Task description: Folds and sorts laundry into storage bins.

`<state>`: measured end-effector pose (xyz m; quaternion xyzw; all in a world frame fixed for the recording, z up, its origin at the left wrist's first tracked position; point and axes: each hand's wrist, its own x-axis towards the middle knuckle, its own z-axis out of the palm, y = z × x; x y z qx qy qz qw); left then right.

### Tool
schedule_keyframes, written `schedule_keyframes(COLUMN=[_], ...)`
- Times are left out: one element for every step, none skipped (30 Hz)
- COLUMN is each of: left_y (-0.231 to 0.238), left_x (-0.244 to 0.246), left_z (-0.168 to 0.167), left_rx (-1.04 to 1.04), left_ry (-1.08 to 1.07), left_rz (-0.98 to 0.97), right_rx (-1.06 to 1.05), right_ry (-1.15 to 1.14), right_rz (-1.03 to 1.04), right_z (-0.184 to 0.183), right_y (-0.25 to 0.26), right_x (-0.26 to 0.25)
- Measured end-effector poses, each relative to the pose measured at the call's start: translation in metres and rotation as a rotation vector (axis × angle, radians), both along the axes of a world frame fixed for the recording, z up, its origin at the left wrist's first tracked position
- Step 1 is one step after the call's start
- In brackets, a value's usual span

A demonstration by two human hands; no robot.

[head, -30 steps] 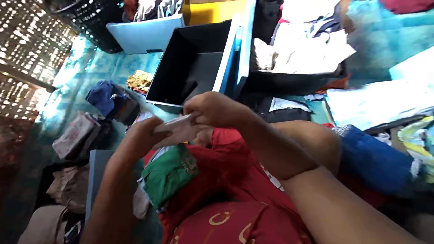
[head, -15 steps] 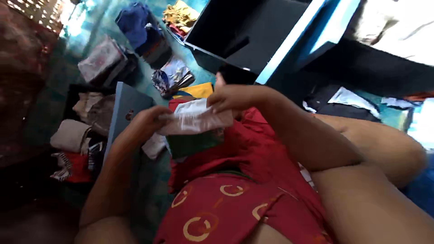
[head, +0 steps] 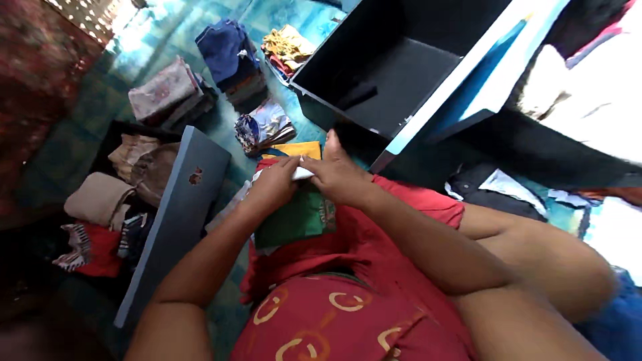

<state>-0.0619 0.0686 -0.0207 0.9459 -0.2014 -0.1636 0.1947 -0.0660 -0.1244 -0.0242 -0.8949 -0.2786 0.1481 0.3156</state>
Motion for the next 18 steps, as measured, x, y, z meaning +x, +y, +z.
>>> schedule_keyframes(left_y=[0.001,0.008,0.021,0.039,0.060,0.081,0.100,0.113,0.121,0.125,0.129,0.133,0.135,0.134,0.133,0.134,0.136,0.138], left_x=[0.003,0.007,0.011,0.014,0.014,0.009,0.002,-0.008,-0.020,-0.032,-0.047,-0.062,-0.079,-0.094,-0.104,-0.111,-0.116,-0.118], left_z=[0.003,0.009,0.017,0.026,0.034,0.040,0.043,0.041,0.032,0.016,-0.011,-0.043,-0.074,-0.097,-0.114,-0.128,-0.137,-0.142], left_rx=[-0.009,-0.020,-0.027,-0.030,-0.013,0.023,0.075,0.127,0.180,0.229,0.267,0.294,0.334,0.364,0.358,0.336,0.320,0.317], left_ry=[-0.045,-0.101,-0.149,-0.200,-0.249,-0.273,-0.278,-0.266,-0.236,-0.189,-0.138,-0.077,-0.007,0.079,0.139,0.143,0.117,0.105], left_rz=[0.027,0.071,0.135,0.207,0.265,0.313,0.359,0.401,0.434,0.454,0.453,0.443,0.444,0.470,0.518,0.551,0.572,0.592], right_rx=[0.022,0.043,0.054,0.064,0.057,0.043,0.026,0.038,0.082,0.103,0.107,0.128,0.144,0.134,0.085,0.008,-0.087,-0.193], right_ry=[-0.038,-0.043,-0.015,0.020,0.056,0.064,0.046,0.019,0.016,0.021,0.016,0.010,0.018,0.041,0.076,0.112,0.143,0.162], right_rz=[-0.043,-0.060,-0.052,-0.032,-0.004,0.024,0.039,0.033,0.006,-0.039,-0.100,-0.178,-0.268,-0.358,-0.437,-0.494,-0.526,-0.528], right_z=[0.000,0.001,0.004,0.008,0.012,0.015,0.016,0.014,0.012,0.013,0.016,0.019,0.022,0.024,0.023,0.018,0.009,-0.006], right_y=[0.003,0.006,0.008,0.006,0.002,-0.004,-0.012,-0.020,-0.028,-0.036,-0.046,-0.054,-0.062,-0.069,-0.076,-0.082,-0.086,-0.090], right_x=[-0.001,-0.001,-0.001,0.000,0.002,0.005,0.010,0.017,0.027,0.041,0.057,0.075,0.095,0.118,0.144,0.174,0.203,0.230])
